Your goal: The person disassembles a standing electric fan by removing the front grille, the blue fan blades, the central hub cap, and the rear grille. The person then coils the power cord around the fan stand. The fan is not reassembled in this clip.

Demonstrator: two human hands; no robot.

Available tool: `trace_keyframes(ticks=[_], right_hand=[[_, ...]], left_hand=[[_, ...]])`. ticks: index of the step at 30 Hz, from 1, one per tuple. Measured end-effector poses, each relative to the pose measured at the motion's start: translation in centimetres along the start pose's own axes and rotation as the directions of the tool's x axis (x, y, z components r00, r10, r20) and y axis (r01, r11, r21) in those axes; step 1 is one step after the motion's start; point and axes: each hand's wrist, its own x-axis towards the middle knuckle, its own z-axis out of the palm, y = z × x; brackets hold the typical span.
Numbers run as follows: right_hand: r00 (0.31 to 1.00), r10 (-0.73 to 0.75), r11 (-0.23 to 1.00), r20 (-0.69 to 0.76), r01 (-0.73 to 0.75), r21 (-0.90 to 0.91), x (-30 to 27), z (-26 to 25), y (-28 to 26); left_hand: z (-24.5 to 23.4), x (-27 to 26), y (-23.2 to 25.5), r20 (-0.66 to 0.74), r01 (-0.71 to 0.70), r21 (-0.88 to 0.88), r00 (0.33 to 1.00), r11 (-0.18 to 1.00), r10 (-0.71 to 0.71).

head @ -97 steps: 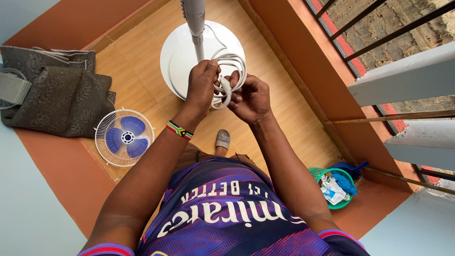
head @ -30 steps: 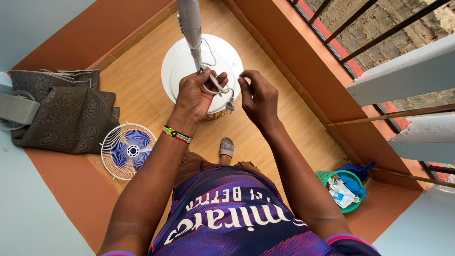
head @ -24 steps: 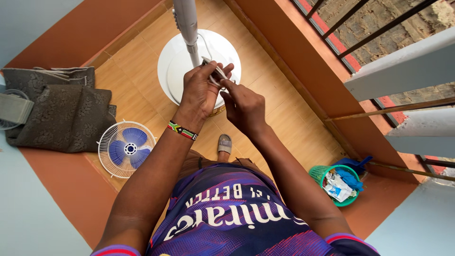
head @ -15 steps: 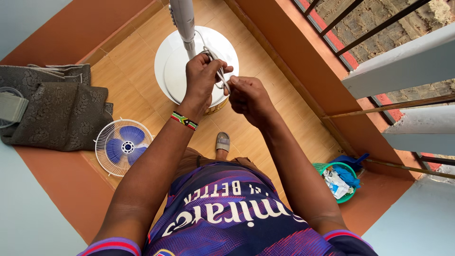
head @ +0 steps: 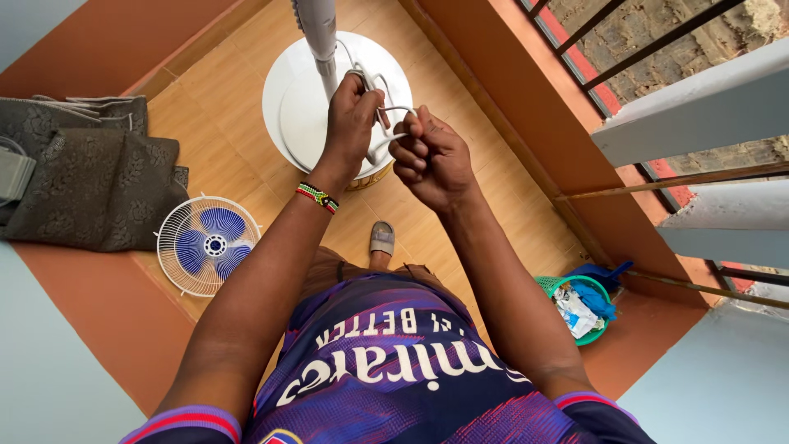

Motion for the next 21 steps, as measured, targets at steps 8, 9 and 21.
trace_keyframes(ticks=[8,9,21], right_hand=[[0.989,-0.049,0.862,-0.140,-0.029,-0.506,-0.6,0.6,-2.4],[0.982,-0.072,0.809,-0.174,-0.045,-0.587,-0.7,0.5,-3.1],[0.969,-0.225,0.634,-0.106,0.062,-0.771,2.2,5.1,-6.4]], left_hand=[[-2.9,-0.7,1.8,0.231,0.290,-0.066,0.935,0.955,-0.268],[-3.5,-0.9,2.0,0.250,0.288,-0.064,0.932,0.955,-0.264],[-0.9,-5.3,2.1,0.552,-0.579,0.784,0.815,0.223,0.177]])
